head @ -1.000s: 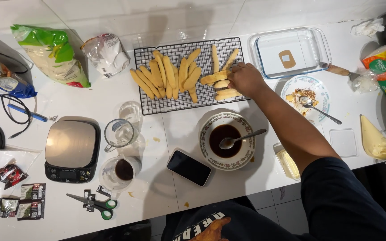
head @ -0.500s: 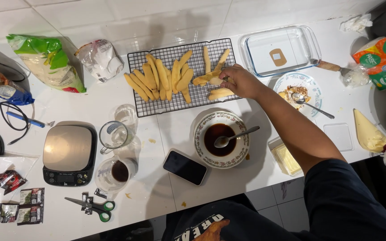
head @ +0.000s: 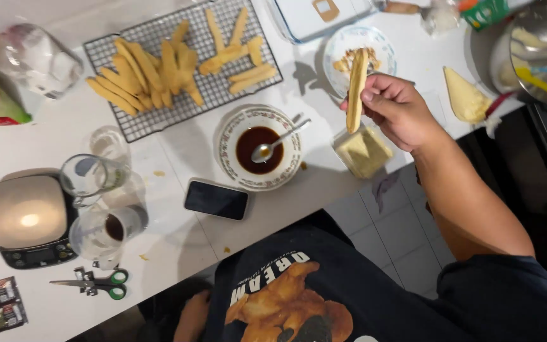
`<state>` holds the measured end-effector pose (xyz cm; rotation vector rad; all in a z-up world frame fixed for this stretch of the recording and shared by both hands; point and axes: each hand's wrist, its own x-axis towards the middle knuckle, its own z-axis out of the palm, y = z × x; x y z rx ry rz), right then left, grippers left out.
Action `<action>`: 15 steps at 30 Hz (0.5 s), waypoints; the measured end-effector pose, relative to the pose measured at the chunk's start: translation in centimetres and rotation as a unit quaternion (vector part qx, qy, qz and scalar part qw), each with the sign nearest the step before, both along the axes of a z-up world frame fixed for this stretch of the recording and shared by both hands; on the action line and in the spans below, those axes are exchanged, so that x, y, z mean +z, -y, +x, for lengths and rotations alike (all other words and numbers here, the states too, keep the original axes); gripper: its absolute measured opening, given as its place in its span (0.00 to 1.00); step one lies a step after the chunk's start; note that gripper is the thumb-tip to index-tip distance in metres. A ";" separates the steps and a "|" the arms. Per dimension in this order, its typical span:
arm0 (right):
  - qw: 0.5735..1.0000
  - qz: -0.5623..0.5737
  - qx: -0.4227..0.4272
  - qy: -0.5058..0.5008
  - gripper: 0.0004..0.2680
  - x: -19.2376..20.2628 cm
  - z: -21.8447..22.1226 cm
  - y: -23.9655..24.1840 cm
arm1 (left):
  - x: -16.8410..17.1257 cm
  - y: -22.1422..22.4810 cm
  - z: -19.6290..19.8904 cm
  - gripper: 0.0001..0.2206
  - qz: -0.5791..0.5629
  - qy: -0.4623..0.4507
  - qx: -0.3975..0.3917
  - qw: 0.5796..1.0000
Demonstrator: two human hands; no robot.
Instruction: Dipping ladyfinger biscuits in coffee and layering them with piped cream to prepare a tiramisu dessert.
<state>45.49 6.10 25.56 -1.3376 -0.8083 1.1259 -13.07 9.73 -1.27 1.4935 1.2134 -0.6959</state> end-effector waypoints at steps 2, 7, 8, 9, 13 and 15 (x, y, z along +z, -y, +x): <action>0.987 -0.084 -0.059 0.126 0.04 1.0 -0.5 4.0 | 8.9 -1.4 6.4 0.16 0.045 -0.030 -0.113 0.992; 0.964 -0.167 -0.092 0.184 0.01 -2.7 -0.8 11.5 | 17.8 -2.1 20.2 0.13 0.130 0.075 -0.188 0.971; 0.953 -0.200 -0.099 0.206 0.01 -3.5 -1.1 12.4 | 19.1 -1.8 23.0 0.13 0.154 0.164 -0.158 0.962; 0.954 -0.199 -0.098 0.203 0.01 -4.7 -1.0 12.9 | 19.4 -1.2 25.9 0.13 0.155 0.160 -0.157 0.962; 0.922 -0.188 -0.112 0.320 0.06 -7.2 0.0 14.4 | 18.2 1.0 35.8 0.12 0.153 0.329 0.024 0.931; 0.898 -0.188 -0.089 0.388 0.06 -7.6 1.4 14.9 | 16.9 1.9 39.5 0.11 0.185 0.371 0.046 0.909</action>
